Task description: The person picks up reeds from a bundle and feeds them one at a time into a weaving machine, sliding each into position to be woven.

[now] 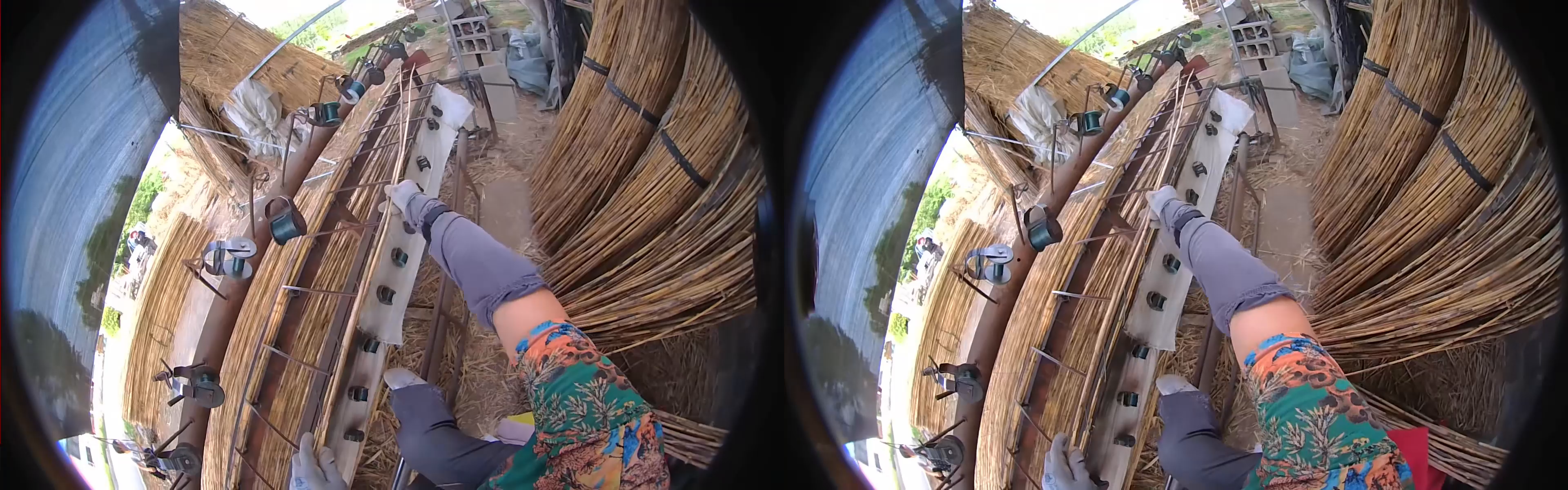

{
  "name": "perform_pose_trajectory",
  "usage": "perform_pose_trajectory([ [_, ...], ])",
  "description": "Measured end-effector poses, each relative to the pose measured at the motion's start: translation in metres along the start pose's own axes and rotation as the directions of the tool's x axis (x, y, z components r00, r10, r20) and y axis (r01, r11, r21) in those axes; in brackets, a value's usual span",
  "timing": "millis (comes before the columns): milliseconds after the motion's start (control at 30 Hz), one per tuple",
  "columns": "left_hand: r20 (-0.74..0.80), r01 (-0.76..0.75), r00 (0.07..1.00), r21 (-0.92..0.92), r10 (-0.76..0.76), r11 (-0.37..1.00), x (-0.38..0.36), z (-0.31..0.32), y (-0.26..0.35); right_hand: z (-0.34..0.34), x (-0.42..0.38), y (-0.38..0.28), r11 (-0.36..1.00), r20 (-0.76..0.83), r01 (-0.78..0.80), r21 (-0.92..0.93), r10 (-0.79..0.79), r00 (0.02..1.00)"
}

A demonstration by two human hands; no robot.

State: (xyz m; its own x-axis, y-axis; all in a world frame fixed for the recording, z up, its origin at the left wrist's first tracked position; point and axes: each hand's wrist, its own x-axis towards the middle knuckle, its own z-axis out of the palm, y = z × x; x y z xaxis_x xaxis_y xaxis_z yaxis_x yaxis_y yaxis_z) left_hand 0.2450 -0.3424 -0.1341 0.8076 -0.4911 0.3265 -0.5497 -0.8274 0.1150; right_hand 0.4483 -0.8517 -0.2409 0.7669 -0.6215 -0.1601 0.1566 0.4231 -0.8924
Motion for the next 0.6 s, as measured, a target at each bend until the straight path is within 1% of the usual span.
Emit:
perform_pose_trajectory([
  [67, -0.001, -0.021, 1.000, 0.005, 0.021, 1.000, 0.003, 0.001, -0.005, -0.002, 0.019, 0.001, 0.996, -0.179, 0.084, -0.036, -0.089, 0.980],
  [100, 0.000, -0.045, 0.999, 0.006, 0.045, 0.999, 0.006, 0.001, -0.009, 0.001, 0.017, 0.001, 0.996, -0.179, 0.084, -0.037, -0.089, 0.980],
  [133, 0.004, -0.045, 0.999, 0.002, 0.045, 0.999, 0.010, 0.001, -0.013, 0.006, 0.011, 0.002, 0.991, -0.182, 0.134, 0.016, -0.129, 0.975],
  [167, -0.038, -0.022, 0.999, 0.043, 0.024, 0.999, 0.015, -0.001, -0.020, 0.007, 0.001, 0.003, 0.981, -0.190, 0.184, 0.066, -0.169, 0.967],
  [200, -0.080, 0.001, 0.997, 0.083, 0.006, 0.997, 0.023, -0.004, -0.031, 0.006, -0.014, 0.006, 0.985, -0.105, 0.167, 0.053, -0.160, 0.981],
  [233, -0.300, -0.186, 0.936, 0.026, 0.185, 0.982, 0.034, 0.029, -0.086, 0.010, -0.037, 0.009, 0.984, -0.109, 0.176, -0.008, -0.176, 0.978],
  [267, -0.275, -0.035, 0.959, 0.105, 0.063, 0.994, 0.043, 0.017, -0.083, 0.009, -0.063, 0.017, 0.987, -0.053, 0.162, 0.005, -0.162, 0.985],
  [300, -0.258, 0.107, 0.962, 0.045, -0.092, 0.993, 0.053, 0.012, -0.083, 0.003, -0.082, 0.034, 0.992, 0.008, 0.120, -0.037, -0.120, 0.993],
  [333, -0.339, -0.007, 0.939, 0.168, 0.064, 0.986, 0.067, 0.023, -0.118, -0.002, -0.114, 0.053, 0.987, 0.054, 0.086, -0.136, -0.079, 0.995],
  [367, -0.288, 0.063, 0.958, 0.207, -0.001, 0.976, 0.079, 0.023, -0.132, -0.017, -0.154, 0.070, 0.974, 0.147, 0.048, -0.222, -0.015, 0.989],
  [400, -0.312, 0.100, 0.950, 0.339, 0.012, 0.936, 0.087, 0.023, -0.128, -0.035, -0.193, 0.090, 0.951, 0.216, 0.016, -0.309, 0.054, 0.975],
  [433, -0.289, 0.092, 0.957, 0.419, 0.037, 0.903, 0.095, 0.039, -0.161, -0.060, -0.225, 0.116, 0.920, 0.200, -0.052, -0.389, 0.139, 0.970],
  [500, -0.193, -0.085, 0.971, 0.287, 0.144, 0.954, 0.101, 0.060, -0.181, -0.121, -0.288, 0.169, 0.865, 0.028, -0.268, -0.423, 0.308, 0.951],
  [533, -0.114, -0.136, 0.982, 0.147, 0.154, 0.980, 0.096, 0.063, -0.160, -0.158, -0.321, 0.198, 0.836, -0.103, -0.390, -0.385, 0.381, 0.919],
  [567, -0.092, -0.204, 0.976, -0.045, 0.199, 0.978, 0.074, 0.056, -0.111, -0.197, -0.348, 0.227, 0.802, -0.206, -0.490, -0.343, 0.445, 0.872],
  [600, -0.084, -0.280, 0.959, -0.111, 0.272, 0.954, 0.051, 0.060, -0.069, -0.242, -0.374, 0.254, 0.790, -0.290, -0.581, -0.195, 0.519, 0.804],
])
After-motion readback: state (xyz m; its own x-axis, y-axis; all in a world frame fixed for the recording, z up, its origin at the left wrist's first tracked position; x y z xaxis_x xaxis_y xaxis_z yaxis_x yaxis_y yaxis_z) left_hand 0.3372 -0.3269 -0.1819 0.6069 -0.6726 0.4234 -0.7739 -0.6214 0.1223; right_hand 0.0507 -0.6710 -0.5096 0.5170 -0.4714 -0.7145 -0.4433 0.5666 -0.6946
